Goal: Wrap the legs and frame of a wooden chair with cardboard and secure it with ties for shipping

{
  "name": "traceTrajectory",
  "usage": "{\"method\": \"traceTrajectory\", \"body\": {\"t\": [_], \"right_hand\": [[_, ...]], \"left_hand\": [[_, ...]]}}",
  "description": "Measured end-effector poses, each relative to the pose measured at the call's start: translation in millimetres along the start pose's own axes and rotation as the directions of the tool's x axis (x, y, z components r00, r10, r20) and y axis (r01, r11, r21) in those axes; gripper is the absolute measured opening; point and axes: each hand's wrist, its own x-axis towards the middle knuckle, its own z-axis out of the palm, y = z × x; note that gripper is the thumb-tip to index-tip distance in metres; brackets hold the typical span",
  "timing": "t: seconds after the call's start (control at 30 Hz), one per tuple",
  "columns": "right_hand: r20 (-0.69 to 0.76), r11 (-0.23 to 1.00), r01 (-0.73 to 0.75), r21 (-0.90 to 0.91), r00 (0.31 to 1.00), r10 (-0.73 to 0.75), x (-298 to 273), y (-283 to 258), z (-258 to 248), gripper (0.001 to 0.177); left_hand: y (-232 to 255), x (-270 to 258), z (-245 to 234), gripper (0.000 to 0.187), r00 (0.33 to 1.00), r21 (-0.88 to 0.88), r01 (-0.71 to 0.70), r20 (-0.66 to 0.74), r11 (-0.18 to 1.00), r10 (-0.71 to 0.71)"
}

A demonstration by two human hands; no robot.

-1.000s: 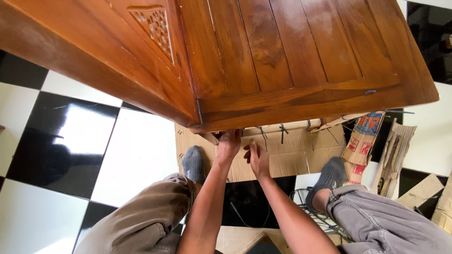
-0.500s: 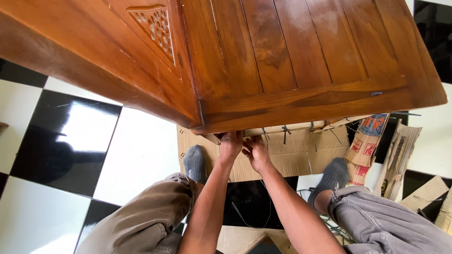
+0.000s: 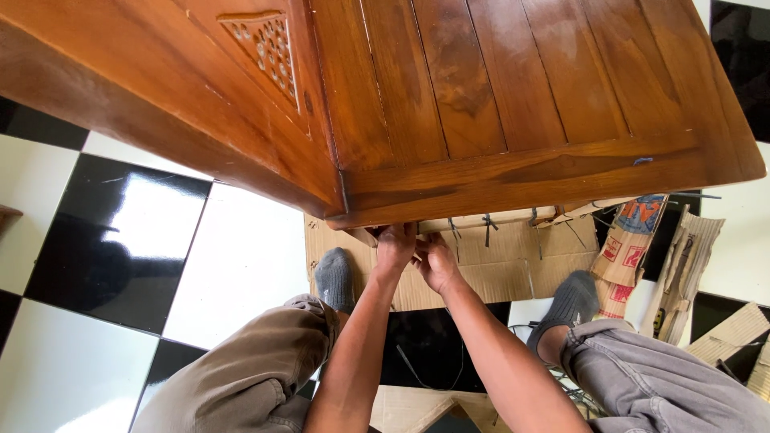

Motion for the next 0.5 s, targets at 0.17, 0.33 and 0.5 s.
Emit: {"method": "traceTrajectory", "body": {"t": [0.17,0.33,0.5], "right_hand": [[-0.042,0.999,0.032,0.030,0.999,-0.031,5.4,1.2,0.4,0.044],[-0.035,0.999,0.042,0.027,0.999,-0.041,26.1,19.5,-10.3,0.039],[-0.055,0.986,0.053,-0.160,0.996,-0.063,22.8,33.1,-12.3,0.011]], "left_hand": [[-6.0,0.9,6.1,0.052,0.998,0.016,-0.048,-0.035,0.999,0.048],[-10.2,0.4,16.3,0.052,0.997,0.024,-0.028,-0.066,0.999,0.030],[-12.6,0.9,17.2,0.051,0.981,0.041,-0.115,-0.153,0.993,0.120]]}}
